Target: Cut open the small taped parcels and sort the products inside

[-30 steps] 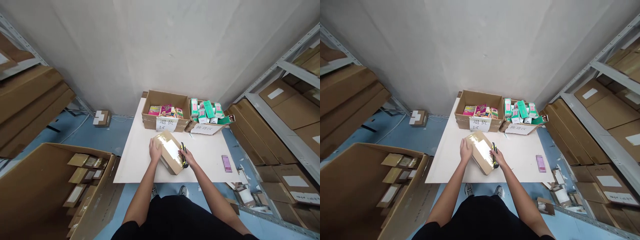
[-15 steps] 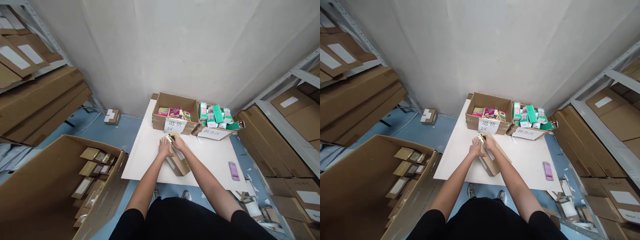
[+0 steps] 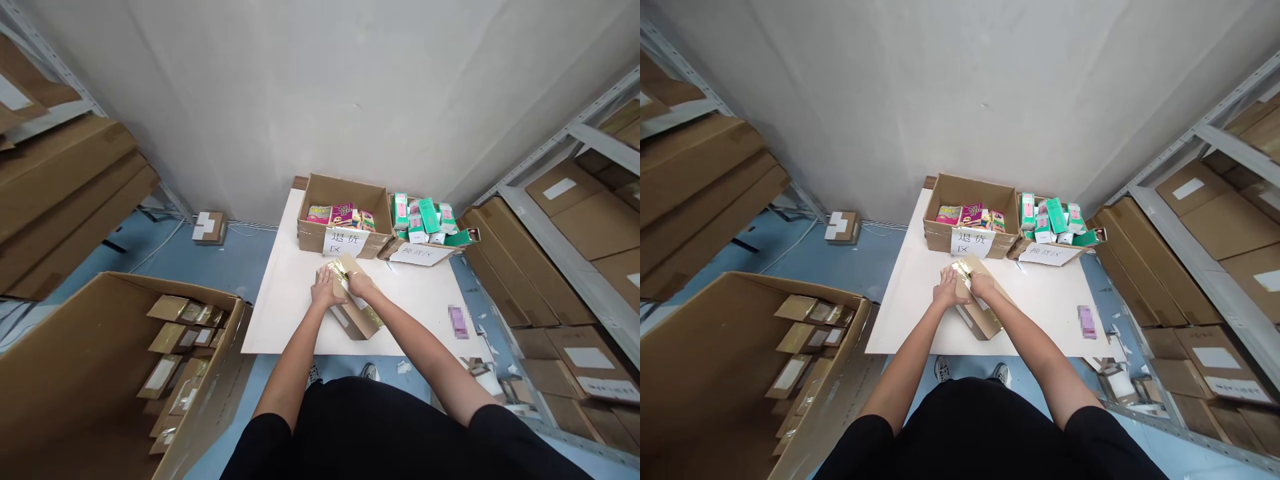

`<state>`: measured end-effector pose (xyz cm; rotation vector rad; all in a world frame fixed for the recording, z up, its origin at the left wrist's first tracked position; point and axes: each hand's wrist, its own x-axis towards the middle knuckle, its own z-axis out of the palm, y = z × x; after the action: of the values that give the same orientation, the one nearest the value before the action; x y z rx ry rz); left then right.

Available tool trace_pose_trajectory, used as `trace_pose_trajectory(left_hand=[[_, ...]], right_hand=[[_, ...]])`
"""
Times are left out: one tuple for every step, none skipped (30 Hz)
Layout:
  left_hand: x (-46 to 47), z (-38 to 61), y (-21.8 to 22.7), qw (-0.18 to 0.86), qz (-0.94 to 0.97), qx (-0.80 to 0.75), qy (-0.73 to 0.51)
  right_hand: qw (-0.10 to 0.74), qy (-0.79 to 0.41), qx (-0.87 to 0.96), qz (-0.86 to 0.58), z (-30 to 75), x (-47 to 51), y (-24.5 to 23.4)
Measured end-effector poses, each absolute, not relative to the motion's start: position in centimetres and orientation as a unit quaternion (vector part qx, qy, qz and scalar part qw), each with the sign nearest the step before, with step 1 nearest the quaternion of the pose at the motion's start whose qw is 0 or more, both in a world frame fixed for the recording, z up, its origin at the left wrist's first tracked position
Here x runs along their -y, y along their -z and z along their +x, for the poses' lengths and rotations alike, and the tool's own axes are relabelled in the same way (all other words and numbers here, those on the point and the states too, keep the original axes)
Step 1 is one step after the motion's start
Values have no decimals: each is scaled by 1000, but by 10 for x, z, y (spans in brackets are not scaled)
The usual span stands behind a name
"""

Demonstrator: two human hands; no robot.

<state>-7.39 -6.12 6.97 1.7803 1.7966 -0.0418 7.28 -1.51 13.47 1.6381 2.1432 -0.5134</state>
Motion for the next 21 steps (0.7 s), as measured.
trace_pose_trajectory(left_hand=[[61, -75, -69, 297, 672, -678, 15], [61, -75, -68, 294, 671, -681, 15], [60, -75, -68, 291, 669, -683, 17], [60, -75, -67, 289, 667, -686, 19], [59, -74, -67, 288, 665, -688, 21], [58, -73, -67, 287, 664, -691, 23], [57, -72, -67, 284, 662, -693, 25], [56, -71, -67, 281, 663, -694, 26], [55, -70, -68, 278, 664, -693, 27], [55, -69, -68, 275, 667, -692, 27], [54, -69, -69, 273, 670, -689, 29], [53, -68, -70, 273, 673, -686, 33], [52, -68, -71, 273, 675, -684, 37], [52, -68, -71, 274, 677, -682, 40], [51, -67, -72, 273, 677, -683, 41], [51, -67, -73, 271, 676, -684, 39], [51, -66, -74, 269, 676, -685, 35], [52, -64, -74, 266, 676, -687, 30], [52, -62, -75, 262, 675, -689, 26], [54, -60, -76, 258, 674, -692, 23], [55, -58, -76, 253, 672, -696, 22]], right_hand=[[209, 182, -763, 583, 79, 20, -137], [222, 180, -761, 583, 87, 27, -139], [234, 181, -757, 582, 97, 35, -140], [245, 185, -752, 583, 109, 44, -142], [254, 188, -748, 584, 123, 56, -143], [262, 189, -744, 585, 137, 68, -144], [269, 188, -741, 586, 152, 82, -145], [274, 184, -739, 587, 167, 97, -145], [280, 181, -737, 589, 180, 111, -146], [285, 177, -734, 591, 193, 123, -148], [288, 173, -732, 592, 203, 134, -149], [290, 173, -730, 595, 213, 143, -151], [287, 176, -728, 597, 221, 149, -153], [278, 184, -727, 601, 229, 153, -155], [258, 195, -724, 609, 237, 155, -157], [227, 207, -718, 625, 244, 156, -158], [185, 217, -706, 648, 249, 156, -158], [135, 223, -687, 678, 253, 156, -156], [84, 225, -659, 713, 255, 155, -151], [39, 224, -625, 747, 255, 154, -145], [1, 224, -588, 777, 252, 152, -136]])
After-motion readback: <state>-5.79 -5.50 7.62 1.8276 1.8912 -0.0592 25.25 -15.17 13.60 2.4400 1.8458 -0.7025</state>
